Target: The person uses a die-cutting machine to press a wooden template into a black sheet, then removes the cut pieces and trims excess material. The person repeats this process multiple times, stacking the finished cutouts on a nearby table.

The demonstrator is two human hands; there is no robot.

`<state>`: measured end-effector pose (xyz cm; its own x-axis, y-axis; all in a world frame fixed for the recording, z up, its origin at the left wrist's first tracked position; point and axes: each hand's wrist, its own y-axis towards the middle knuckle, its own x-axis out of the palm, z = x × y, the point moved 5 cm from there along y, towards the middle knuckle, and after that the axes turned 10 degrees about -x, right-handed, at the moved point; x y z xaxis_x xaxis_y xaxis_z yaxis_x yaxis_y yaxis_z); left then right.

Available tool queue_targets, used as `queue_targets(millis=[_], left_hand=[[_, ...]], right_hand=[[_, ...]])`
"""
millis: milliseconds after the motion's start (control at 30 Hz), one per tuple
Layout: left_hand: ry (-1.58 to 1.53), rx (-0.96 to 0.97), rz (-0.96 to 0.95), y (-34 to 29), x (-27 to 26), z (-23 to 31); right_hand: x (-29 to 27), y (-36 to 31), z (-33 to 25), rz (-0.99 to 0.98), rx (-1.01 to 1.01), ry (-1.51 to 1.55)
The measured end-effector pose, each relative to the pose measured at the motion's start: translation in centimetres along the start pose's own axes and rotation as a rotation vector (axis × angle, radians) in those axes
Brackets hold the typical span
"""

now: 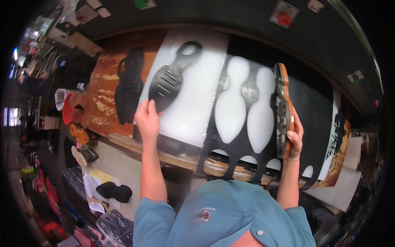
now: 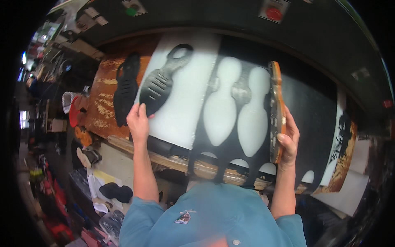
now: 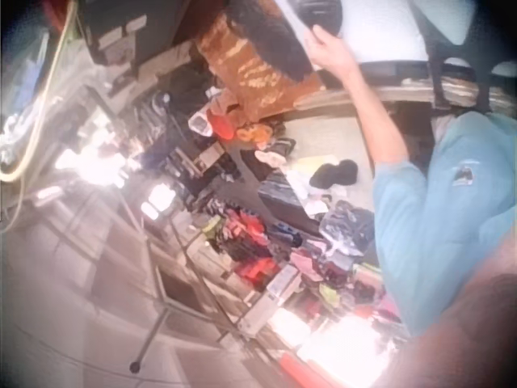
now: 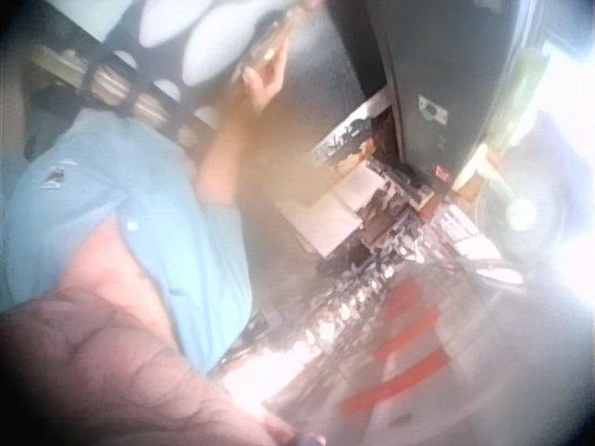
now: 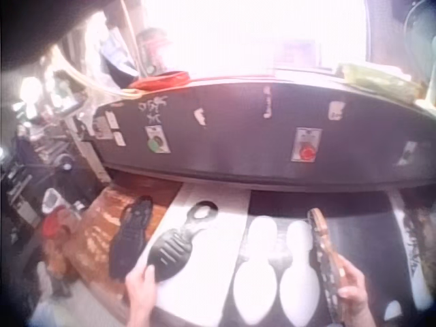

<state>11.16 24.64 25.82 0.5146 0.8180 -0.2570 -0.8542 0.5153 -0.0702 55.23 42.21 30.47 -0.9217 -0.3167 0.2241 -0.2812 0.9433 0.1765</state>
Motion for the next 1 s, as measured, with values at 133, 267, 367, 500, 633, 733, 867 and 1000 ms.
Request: queue_targets(millis=[133, 267, 367, 500, 633, 733, 867, 1000], left_hand=[[0.182, 0.029, 0.324, 5.5, -5.6, -1.0], [0.392, 0.084, 0.476, 5.9, -8.2, -2.2], [0.478, 0.055, 0.517, 4.8, -9.3, -3.8], [0.734, 0.213, 0.615, 2.3, -8.1, -3.2], [0.158, 0.289, 0.194, -3.6, 1.0, -0.1], [0.219, 0.449, -0.174, -10.1, 11.1, 3.1], [0.553, 0.636, -0.391, -16.5, 17.8, 3.6], [0.57, 0.631, -0.394, -16.5, 18.3, 3.0]], right_hand=[[0.6, 0.3, -0.4, -0.013, -0.018, -0.041], [0.3, 0.3, -0.1, 0.02, -0.006, -0.078], [-0.4, 0.0, 0.2, 0.04, -0.005, -0.062], [-1.1, -0.1, 0.8, 0.042, -0.039, -0.059], [-1.0, -0.4, 1.2, -0.071, -0.064, 0.028], [-1.5, -0.2, 1.8, -0.075, -0.062, 0.022], [-1.4, 0.0, 1.8, -0.173, -0.083, 0.063], [-1.3, 0.2, 1.0, -0.095, -0.039, -0.056]])
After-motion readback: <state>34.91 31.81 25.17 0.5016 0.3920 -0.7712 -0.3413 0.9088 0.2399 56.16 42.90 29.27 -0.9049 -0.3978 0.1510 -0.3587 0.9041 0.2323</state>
